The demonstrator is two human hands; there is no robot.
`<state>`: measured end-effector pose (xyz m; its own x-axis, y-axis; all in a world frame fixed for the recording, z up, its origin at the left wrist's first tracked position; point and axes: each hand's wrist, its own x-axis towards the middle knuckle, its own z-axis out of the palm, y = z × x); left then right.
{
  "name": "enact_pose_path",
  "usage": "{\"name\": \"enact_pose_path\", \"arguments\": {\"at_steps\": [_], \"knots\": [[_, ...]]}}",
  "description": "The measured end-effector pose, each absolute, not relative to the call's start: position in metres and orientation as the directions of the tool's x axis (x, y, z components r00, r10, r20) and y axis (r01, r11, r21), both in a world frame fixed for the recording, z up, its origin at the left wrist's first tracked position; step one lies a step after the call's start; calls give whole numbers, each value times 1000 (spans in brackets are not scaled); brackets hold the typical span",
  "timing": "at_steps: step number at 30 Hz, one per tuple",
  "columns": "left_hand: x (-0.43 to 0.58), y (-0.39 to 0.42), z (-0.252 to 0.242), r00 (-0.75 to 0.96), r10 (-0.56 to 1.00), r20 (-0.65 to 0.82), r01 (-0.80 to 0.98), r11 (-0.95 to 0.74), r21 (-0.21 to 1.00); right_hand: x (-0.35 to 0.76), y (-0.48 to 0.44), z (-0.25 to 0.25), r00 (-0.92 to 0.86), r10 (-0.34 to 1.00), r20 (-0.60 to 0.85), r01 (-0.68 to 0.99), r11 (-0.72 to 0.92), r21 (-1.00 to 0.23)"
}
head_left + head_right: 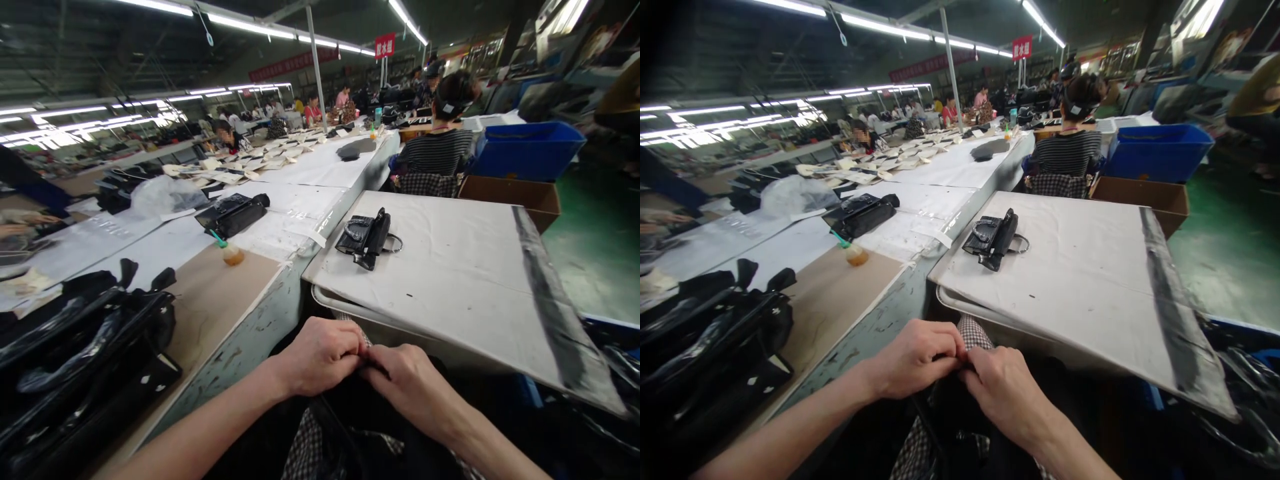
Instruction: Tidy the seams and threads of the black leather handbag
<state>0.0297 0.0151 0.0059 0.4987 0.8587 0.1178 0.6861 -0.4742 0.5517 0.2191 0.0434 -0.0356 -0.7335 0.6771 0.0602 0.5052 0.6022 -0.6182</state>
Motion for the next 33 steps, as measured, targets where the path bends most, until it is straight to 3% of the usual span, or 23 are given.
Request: {"name": "enact_pose_path", "arguments": {"at_steps": [6, 10, 13, 17, 21, 26, 33], "knots": [[26, -1, 11, 281, 928, 246, 783, -369, 501, 220, 48, -44, -702, 702, 115, 487, 592, -642], [25, -9, 19, 164, 984, 66, 831, -174, 528, 224, 49, -47, -692, 709, 135, 428, 554, -714], [28, -9, 24, 87, 996, -35, 886, -61, 459, 222, 47, -48, -693, 716, 80, 448, 515, -731], [32, -5, 22, 215, 976, -19, 919, -196, 342, 219, 45, -51, -688, 722, 73, 467, 517, -717], [29, 0, 13, 375, 922, 93, 888, -386, 249, 220, 43, -52, -694, 709, 126, 441, 556, -705], [21, 3, 6, 489, 825, 284, 802, -553, 226, 220, 42, -50, -690, 707, 155, 433, 575, -694], [19, 12, 1, 500, 783, 369, 761, -601, 245, 220, 45, -53, -685, 718, 124, 459, 557, -692]]}}
